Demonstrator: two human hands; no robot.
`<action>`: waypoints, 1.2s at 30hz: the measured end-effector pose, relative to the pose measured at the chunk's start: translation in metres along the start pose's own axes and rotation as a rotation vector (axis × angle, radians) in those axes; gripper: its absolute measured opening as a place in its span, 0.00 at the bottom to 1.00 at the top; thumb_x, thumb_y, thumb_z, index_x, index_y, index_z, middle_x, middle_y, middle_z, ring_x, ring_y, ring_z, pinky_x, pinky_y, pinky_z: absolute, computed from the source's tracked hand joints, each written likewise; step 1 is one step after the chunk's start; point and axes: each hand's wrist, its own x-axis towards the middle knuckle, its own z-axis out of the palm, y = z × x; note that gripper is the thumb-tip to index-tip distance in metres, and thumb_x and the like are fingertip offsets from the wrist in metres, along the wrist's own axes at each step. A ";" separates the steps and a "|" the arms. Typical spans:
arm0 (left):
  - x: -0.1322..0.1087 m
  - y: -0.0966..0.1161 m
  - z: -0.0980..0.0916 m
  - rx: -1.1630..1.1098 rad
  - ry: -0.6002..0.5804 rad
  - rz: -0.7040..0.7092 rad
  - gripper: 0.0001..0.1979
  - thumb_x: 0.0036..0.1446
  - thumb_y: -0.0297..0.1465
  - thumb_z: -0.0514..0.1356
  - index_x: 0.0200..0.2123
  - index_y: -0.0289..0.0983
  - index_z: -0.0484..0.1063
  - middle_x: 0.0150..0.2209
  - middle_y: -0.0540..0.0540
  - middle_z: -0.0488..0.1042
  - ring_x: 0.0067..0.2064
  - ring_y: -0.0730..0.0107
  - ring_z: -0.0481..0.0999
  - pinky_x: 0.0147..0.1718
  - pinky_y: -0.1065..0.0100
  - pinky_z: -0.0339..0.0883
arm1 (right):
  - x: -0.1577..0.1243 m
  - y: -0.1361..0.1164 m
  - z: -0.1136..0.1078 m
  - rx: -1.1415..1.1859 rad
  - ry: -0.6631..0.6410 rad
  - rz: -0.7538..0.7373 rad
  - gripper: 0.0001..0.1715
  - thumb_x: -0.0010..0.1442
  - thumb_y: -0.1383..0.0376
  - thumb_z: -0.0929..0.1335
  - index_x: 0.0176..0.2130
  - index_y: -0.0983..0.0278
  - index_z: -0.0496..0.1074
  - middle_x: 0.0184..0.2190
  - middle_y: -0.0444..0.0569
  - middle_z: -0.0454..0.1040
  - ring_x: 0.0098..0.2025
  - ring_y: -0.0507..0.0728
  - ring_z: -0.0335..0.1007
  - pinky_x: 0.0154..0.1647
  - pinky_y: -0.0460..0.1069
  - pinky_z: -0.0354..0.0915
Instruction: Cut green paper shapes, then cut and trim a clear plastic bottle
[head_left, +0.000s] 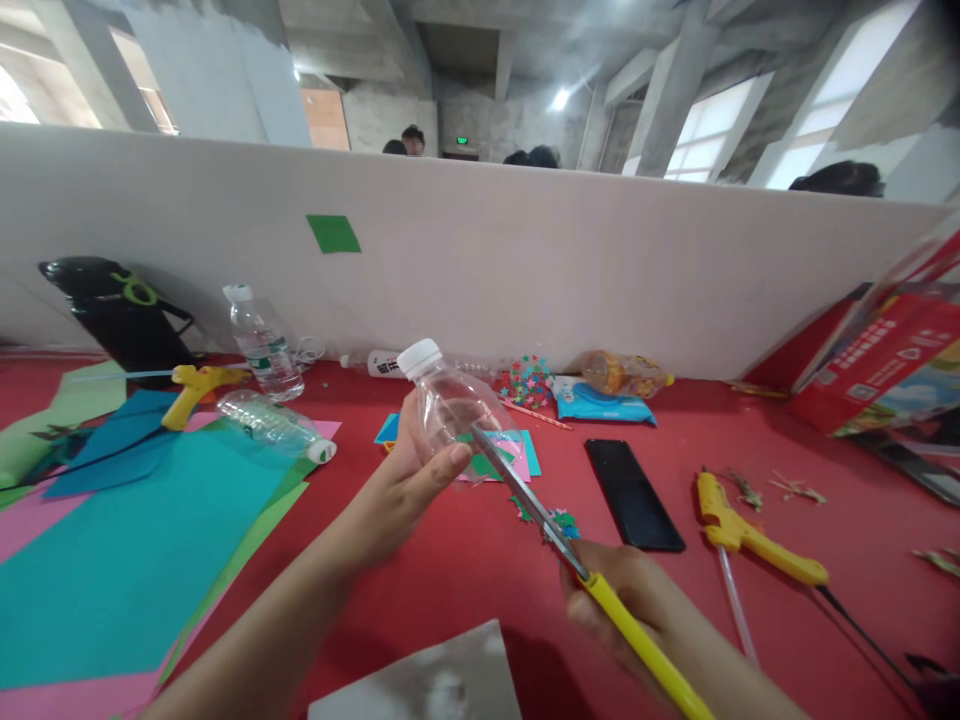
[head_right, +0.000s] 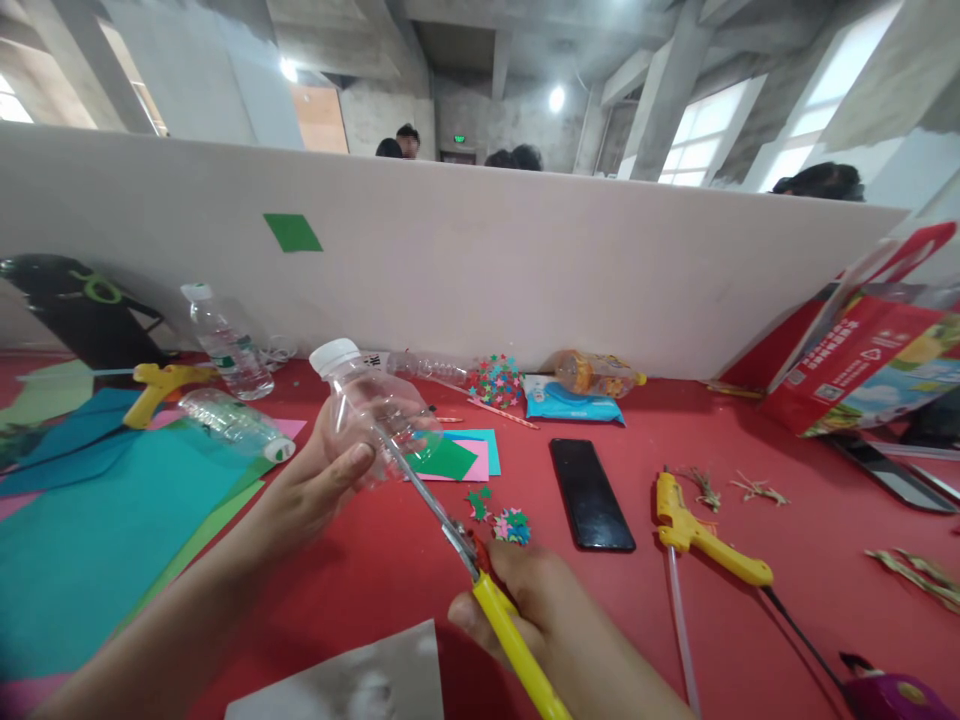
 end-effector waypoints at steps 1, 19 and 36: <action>0.000 0.000 0.000 -0.015 -0.001 -0.010 0.20 0.62 0.40 0.61 0.56 0.46 0.65 0.54 0.44 0.72 0.57 0.54 0.70 0.56 0.57 0.64 | 0.001 0.000 0.000 -0.014 0.006 -0.007 0.35 0.61 0.33 0.55 0.28 0.60 0.52 0.24 0.38 0.50 0.26 0.50 0.42 0.23 0.47 0.44; 0.003 0.002 0.001 0.077 -0.046 0.016 0.19 0.62 0.39 0.60 0.55 0.46 0.65 0.53 0.43 0.70 0.59 0.52 0.66 0.63 0.52 0.52 | 0.002 -0.002 0.000 -0.016 -0.002 -0.017 0.36 0.60 0.32 0.55 0.27 0.60 0.52 0.23 0.38 0.50 0.25 0.49 0.43 0.23 0.48 0.43; 0.001 0.005 0.002 0.106 -0.074 0.000 0.24 0.62 0.40 0.60 0.60 0.47 0.61 0.52 0.41 0.70 0.61 0.50 0.64 0.61 0.52 0.57 | 0.000 -0.011 0.004 -0.029 0.037 0.010 0.38 0.58 0.30 0.53 0.26 0.60 0.51 0.22 0.37 0.48 0.24 0.49 0.42 0.22 0.47 0.42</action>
